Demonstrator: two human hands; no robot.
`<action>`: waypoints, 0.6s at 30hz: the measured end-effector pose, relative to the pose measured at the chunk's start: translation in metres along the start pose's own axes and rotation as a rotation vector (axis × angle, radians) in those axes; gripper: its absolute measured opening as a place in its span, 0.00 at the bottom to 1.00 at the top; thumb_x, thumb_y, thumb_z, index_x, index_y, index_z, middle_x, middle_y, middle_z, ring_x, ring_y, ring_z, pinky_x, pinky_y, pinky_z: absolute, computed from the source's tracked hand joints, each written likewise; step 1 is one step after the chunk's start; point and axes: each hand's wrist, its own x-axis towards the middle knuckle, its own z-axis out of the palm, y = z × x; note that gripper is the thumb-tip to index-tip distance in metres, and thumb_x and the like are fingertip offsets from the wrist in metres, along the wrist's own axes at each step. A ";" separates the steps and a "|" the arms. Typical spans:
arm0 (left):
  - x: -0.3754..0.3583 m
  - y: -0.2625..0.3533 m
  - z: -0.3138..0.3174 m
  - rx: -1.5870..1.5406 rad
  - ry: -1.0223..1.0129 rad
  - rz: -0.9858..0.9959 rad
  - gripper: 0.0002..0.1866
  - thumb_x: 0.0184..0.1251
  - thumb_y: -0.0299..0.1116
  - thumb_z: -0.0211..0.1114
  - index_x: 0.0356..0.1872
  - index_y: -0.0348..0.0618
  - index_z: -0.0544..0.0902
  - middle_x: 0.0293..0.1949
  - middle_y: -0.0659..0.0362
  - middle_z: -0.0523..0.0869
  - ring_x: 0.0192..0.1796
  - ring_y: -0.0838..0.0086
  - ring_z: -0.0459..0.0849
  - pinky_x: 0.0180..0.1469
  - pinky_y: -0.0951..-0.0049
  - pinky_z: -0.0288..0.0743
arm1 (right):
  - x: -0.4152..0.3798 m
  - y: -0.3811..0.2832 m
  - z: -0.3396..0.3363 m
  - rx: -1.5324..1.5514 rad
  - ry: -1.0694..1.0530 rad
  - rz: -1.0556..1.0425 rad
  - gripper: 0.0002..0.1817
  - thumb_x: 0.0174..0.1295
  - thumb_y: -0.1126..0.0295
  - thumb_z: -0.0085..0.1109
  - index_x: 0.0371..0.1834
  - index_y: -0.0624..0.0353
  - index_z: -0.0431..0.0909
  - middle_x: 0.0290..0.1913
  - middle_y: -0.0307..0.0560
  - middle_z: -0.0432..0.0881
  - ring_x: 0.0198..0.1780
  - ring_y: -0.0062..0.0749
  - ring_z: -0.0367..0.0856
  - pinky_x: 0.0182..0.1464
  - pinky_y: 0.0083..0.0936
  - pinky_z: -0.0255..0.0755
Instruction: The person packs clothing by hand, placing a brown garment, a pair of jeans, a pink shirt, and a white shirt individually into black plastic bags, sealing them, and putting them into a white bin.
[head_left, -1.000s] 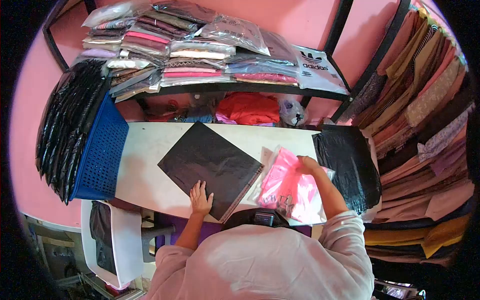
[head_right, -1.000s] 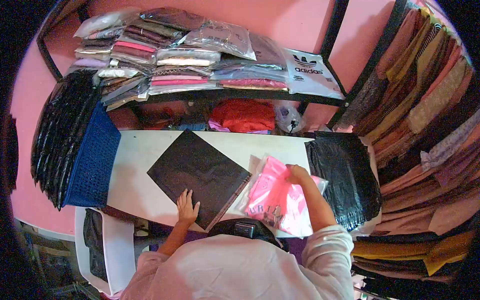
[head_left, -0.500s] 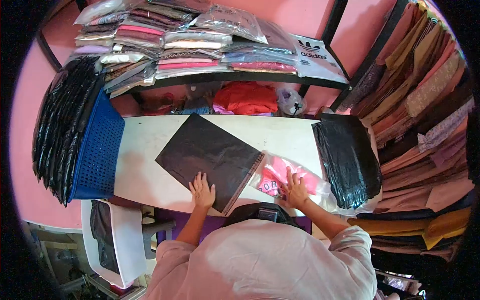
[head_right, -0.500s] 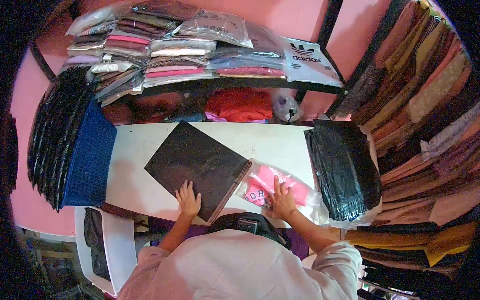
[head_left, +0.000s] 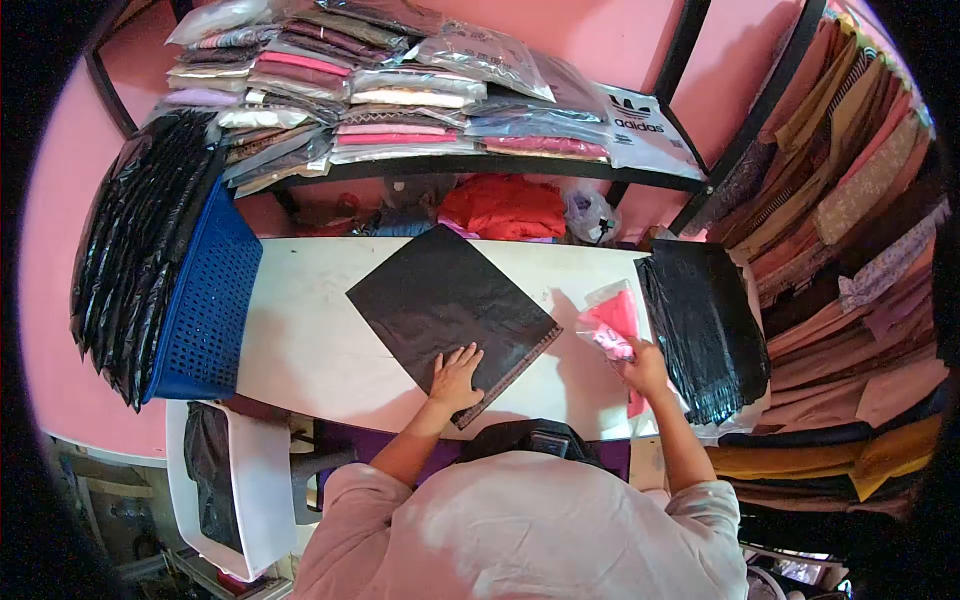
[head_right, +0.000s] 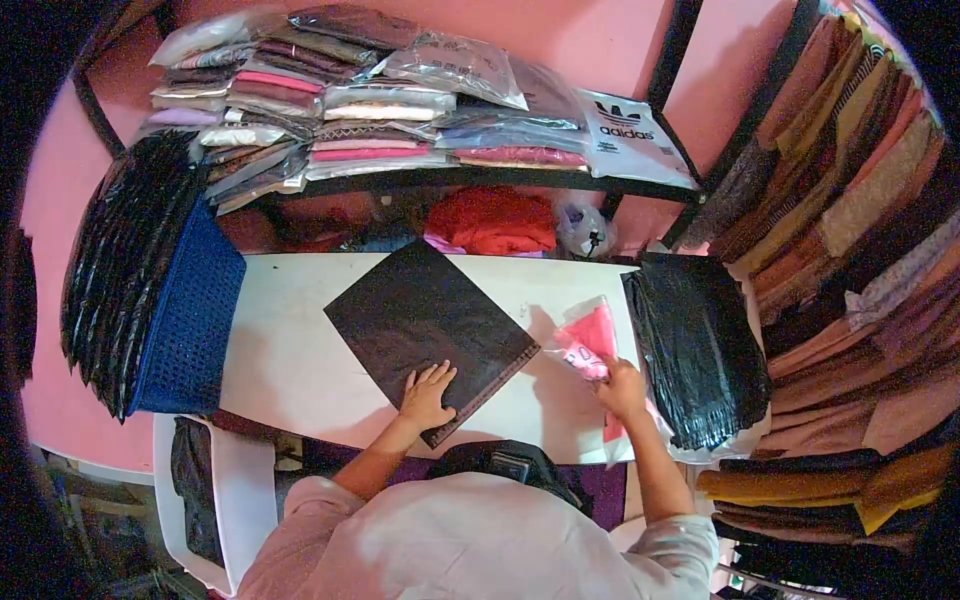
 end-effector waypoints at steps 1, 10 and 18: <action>0.001 -0.001 0.001 0.012 0.009 0.012 0.40 0.41 0.42 0.65 0.62 0.46 0.61 0.66 0.58 0.57 0.67 0.64 0.54 0.66 0.49 0.42 | -0.005 -0.001 -0.009 0.000 -0.003 -0.002 0.20 0.39 0.67 0.59 0.40 0.58 0.78 0.30 0.57 0.79 0.33 0.49 0.79 0.36 0.36 0.72; 0.001 0.017 -0.014 0.003 0.026 -0.032 0.36 0.43 0.36 0.63 0.59 0.44 0.65 0.64 0.55 0.60 0.64 0.62 0.60 0.65 0.51 0.45 | -0.032 -0.025 -0.027 0.268 -0.108 0.029 0.20 0.35 0.65 0.56 0.36 0.61 0.77 0.28 0.59 0.78 0.32 0.52 0.77 0.37 0.37 0.71; 0.027 -0.004 0.016 0.182 0.029 0.029 0.25 0.50 0.29 0.58 0.54 0.43 0.69 0.57 0.52 0.67 0.57 0.58 0.67 0.63 0.53 0.52 | -0.040 -0.043 -0.023 0.252 -0.131 0.022 0.18 0.35 0.66 0.56 0.33 0.61 0.77 0.28 0.60 0.77 0.32 0.52 0.77 0.37 0.39 0.71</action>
